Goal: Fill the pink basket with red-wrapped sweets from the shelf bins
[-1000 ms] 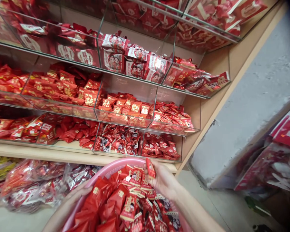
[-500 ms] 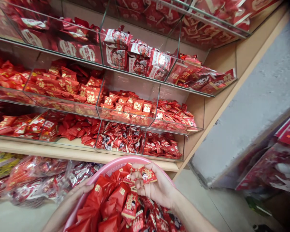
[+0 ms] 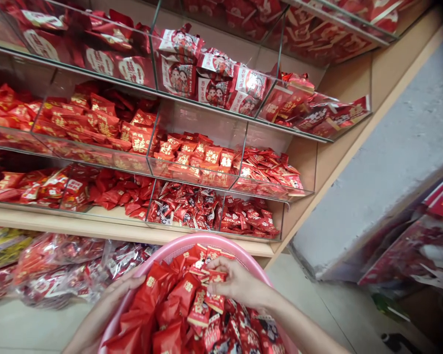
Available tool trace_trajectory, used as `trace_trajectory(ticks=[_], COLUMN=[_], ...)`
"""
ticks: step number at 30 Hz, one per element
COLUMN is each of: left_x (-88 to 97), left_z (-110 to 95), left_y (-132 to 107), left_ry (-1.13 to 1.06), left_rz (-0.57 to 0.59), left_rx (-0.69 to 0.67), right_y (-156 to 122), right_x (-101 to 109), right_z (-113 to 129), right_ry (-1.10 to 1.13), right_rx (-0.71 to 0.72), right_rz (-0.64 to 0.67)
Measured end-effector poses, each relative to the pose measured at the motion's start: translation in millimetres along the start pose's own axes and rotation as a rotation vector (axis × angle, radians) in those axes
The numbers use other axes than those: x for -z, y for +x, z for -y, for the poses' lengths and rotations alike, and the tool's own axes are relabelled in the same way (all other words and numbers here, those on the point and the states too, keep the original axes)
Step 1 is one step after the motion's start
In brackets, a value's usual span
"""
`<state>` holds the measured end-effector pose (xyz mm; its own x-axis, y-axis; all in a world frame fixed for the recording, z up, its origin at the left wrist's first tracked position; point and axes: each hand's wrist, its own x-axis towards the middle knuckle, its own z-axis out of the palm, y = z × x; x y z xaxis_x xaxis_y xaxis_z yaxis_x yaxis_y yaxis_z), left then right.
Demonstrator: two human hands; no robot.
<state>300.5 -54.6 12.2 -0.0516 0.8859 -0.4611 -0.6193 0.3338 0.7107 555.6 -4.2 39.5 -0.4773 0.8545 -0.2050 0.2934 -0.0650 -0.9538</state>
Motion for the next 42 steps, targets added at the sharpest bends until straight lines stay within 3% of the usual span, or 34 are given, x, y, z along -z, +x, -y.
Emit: trace_trajectory(ticks=[5,12,16,23,36,42], left_x=[4.3,5.1,5.7,3.6,-3.0,-1.9], left_z=[3.1,3.3,3.1,1.8,-3.9,-3.4], left_y=[2.7,4.4,5.5,1.4,-1.7,-0.4], left_ry=[0.046,0.048,0.066,0.013,-0.096,-0.072], left_rz=[-0.017,-0.029,-0.031,0.001,-0.093,-0.071], left_rx=[-0.006,-0.03,-0.03,-0.015,0.019,0.007], right_y=[2.6,10.6,4.0,-6.9,-22.3,-22.6], right_x=[-8.2,-27.2,-31.9,-35.8,-23.9,-23.3], right_z=[-16.0,-15.6,-8.8,11.1,-2.8,-1.3], right_ry=[-0.155,-0.245,-0.511,-1.03,-1.152,-1.214], right_rx=[0.085,0.17,0.154,0.177,0.251,0.249], right_rz=[-0.088,-0.179,-0.222,-0.174,-0.153,-0.145])
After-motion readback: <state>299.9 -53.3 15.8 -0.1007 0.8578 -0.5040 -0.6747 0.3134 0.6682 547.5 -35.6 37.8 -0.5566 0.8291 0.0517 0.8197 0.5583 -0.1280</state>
